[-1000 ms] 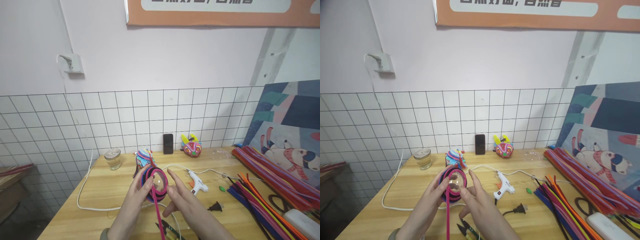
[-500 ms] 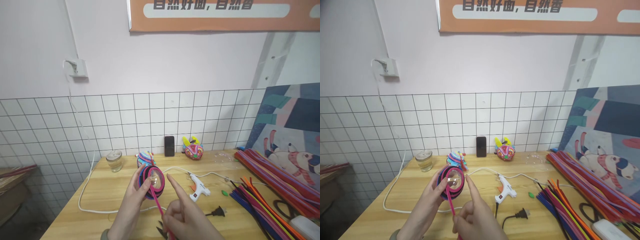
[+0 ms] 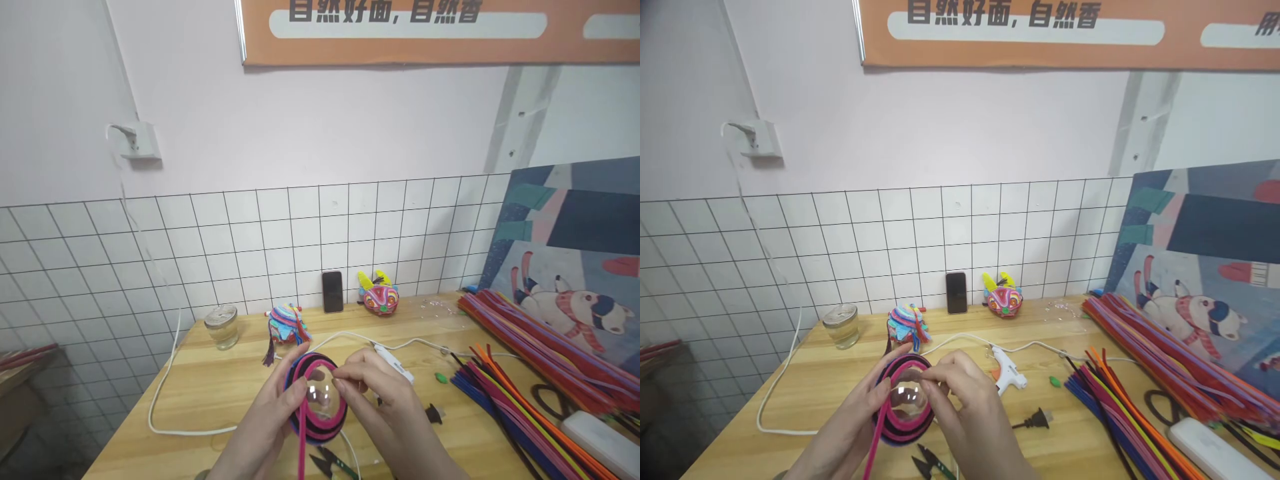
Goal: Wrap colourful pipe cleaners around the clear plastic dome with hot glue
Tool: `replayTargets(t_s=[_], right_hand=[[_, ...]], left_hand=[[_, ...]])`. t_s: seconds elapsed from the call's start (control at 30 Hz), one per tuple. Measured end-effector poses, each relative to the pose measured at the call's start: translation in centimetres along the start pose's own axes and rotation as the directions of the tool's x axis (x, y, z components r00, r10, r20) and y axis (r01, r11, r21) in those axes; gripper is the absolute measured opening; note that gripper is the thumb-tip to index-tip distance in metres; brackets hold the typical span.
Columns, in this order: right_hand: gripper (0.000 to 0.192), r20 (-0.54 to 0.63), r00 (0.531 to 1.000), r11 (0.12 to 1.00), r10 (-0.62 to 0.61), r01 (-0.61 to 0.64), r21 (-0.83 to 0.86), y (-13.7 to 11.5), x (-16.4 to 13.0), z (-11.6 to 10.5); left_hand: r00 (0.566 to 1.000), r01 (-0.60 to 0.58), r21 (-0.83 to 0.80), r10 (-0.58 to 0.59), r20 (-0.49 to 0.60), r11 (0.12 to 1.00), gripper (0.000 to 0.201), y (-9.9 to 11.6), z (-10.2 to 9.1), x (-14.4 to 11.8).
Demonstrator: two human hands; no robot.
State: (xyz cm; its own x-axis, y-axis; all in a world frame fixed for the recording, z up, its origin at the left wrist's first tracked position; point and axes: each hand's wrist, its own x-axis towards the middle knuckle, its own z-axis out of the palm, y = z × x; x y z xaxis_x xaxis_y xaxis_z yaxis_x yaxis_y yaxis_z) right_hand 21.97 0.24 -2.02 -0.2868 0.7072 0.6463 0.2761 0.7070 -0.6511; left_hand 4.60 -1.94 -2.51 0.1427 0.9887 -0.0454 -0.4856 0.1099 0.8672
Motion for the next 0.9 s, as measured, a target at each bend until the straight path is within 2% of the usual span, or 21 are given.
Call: replayTargets(t_s=[0.1, 0.2, 0.37, 0.43, 0.47, 0.53, 0.6, 0.63, 0.7, 0.8, 0.83, 0.9], right_hand=[[0.017, 0.02, 0.997, 0.997, 0.08, -0.079, -0.017, -0.1, 0.1, -0.3], [0.023, 0.096, 0.977, 0.98, 0.19, -0.194, 0.036, -0.4, 0.3, -0.8], [0.023, 0.275, 0.907, 0.87, 0.32, -0.396, 0.294, -0.9, 0.5, -1.4], [0.023, 0.341, 0.879, 0.85, 0.334, -0.437, 0.294, -0.8, 0.3, -1.1], [0.022, 0.343, 0.88, 0.871, 0.33, -0.423, 0.248, -0.7, 0.2, -0.9], [0.016, 0.287, 0.919, 0.942, 0.27, -0.315, 0.119, -0.5, -0.2, -0.1], [0.012, 0.206, 0.969, 0.991, 0.133, -0.137, 0.002, -0.1, -0.6, 0.8], [0.016, 0.183, 0.982, 0.998, 0.05, -0.044, -0.038, 0.1, -0.9, 1.2], [0.02, 0.158, 0.981, 0.988, -0.113, 0.128, -0.085, 0.5, -1.3, 2.1], [0.014, 0.075, 0.945, 0.94, -0.319, 0.325, -0.101, 0.9, -1.8, 3.0], [0.012, 0.037, 0.936, 0.931, -0.349, 0.351, -0.098, 0.9, -1.9, 3.1], [0.01, -0.018, 0.944, 0.943, -0.329, 0.328, -0.063, 0.9, -2.1, 3.1]], left_hand=[[1.0, -0.004, -0.012, 0.004, 0.003, 1.0, 0.054, -0.1, 0.1, -0.1], [1.0, -0.021, -0.033, 0.02, -0.01, 0.999, 0.045, 0.0, 0.0, 0.0], [0.992, -0.086, -0.053, 0.08, -0.1, 0.995, 0.026, 0.5, -0.4, 0.2], [0.985, -0.115, -0.043, 0.108, -0.135, 0.992, 0.026, 0.6, -0.5, 0.4], [0.981, -0.125, -0.032, 0.119, -0.153, 0.992, 0.027, 0.5, -0.4, 0.5], [0.975, -0.131, -0.013, 0.126, -0.184, 0.991, 0.032, 0.3, -0.2, 0.6], [0.971, -0.123, -0.006, 0.119, -0.207, 0.992, 0.039, 0.1, 0.1, 0.8], [0.971, -0.119, -0.006, 0.115, -0.211, 0.993, 0.043, -0.1, 0.3, 0.8], [0.973, -0.127, -0.007, 0.124, -0.195, 0.992, 0.046, -0.3, 0.6, 0.8], [0.979, -0.141, -0.005, 0.139, -0.149, 0.99, 0.041, -0.6, 0.8, 0.8], [0.98, -0.14, -0.003, 0.138, -0.141, 0.99, 0.04, -0.6, 0.9, 0.8], [0.981, -0.137, 0.003, 0.136, -0.141, 0.991, 0.042, -0.7, 0.8, 0.8]])
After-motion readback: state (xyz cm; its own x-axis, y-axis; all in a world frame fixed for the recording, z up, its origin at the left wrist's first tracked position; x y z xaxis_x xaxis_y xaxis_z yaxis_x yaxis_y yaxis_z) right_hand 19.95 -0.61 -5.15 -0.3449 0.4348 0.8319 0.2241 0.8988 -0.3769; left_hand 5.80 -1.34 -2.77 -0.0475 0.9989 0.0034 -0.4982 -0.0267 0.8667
